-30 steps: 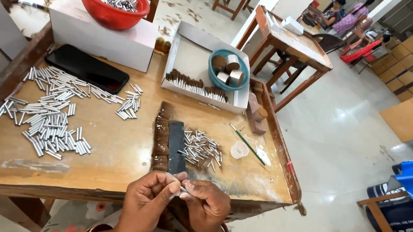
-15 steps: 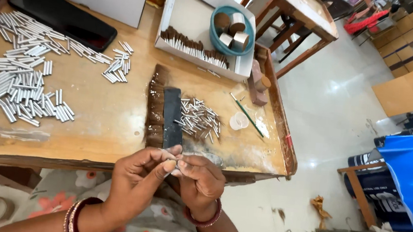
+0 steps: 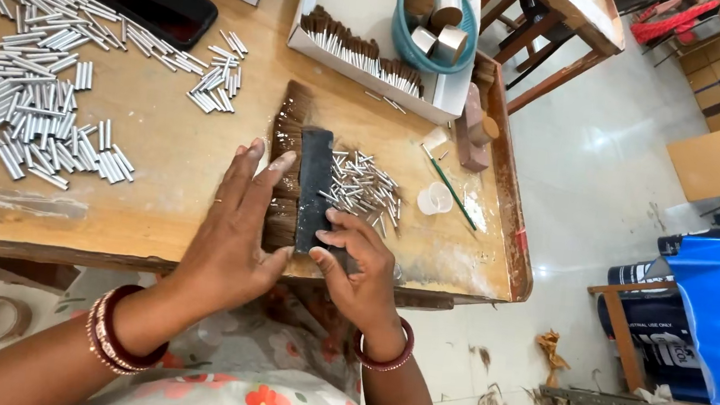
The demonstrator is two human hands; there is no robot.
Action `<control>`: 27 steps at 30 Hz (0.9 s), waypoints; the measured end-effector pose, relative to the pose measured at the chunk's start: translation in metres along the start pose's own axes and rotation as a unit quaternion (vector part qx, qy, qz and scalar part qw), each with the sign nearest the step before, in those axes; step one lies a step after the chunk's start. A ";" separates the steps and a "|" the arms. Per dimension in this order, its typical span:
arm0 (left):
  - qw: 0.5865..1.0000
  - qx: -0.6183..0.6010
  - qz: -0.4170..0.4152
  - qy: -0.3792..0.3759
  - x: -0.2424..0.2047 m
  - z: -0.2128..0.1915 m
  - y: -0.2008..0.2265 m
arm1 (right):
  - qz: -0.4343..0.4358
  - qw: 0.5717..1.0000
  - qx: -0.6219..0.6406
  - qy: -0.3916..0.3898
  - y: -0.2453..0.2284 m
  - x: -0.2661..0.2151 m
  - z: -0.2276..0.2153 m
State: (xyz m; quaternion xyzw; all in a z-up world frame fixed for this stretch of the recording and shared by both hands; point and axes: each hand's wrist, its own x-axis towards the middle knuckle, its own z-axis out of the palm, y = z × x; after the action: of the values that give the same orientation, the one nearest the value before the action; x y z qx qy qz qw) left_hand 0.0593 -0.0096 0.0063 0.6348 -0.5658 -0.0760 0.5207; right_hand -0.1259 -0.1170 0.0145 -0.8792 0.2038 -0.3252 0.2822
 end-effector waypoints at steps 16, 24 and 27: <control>0.969 -0.146 0.004 0.200 -0.022 -0.017 -0.022 | -0.146 0.954 -0.262 0.015 -0.038 0.014 0.025; 0.990 0.136 0.016 -0.014 -0.012 -0.013 -0.010 | -0.106 0.940 -0.318 -0.056 -0.026 0.007 0.043; 0.989 0.148 0.018 -0.027 -0.011 -0.010 -0.015 | -0.095 0.946 -0.308 -0.036 -0.020 0.002 0.050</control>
State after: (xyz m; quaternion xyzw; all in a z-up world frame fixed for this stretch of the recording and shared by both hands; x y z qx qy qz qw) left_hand 0.0716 0.0017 -0.0057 0.6923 -0.5957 0.0009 0.4072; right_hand -0.0866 -0.0849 -0.0034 -0.9498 0.1990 -0.2397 -0.0277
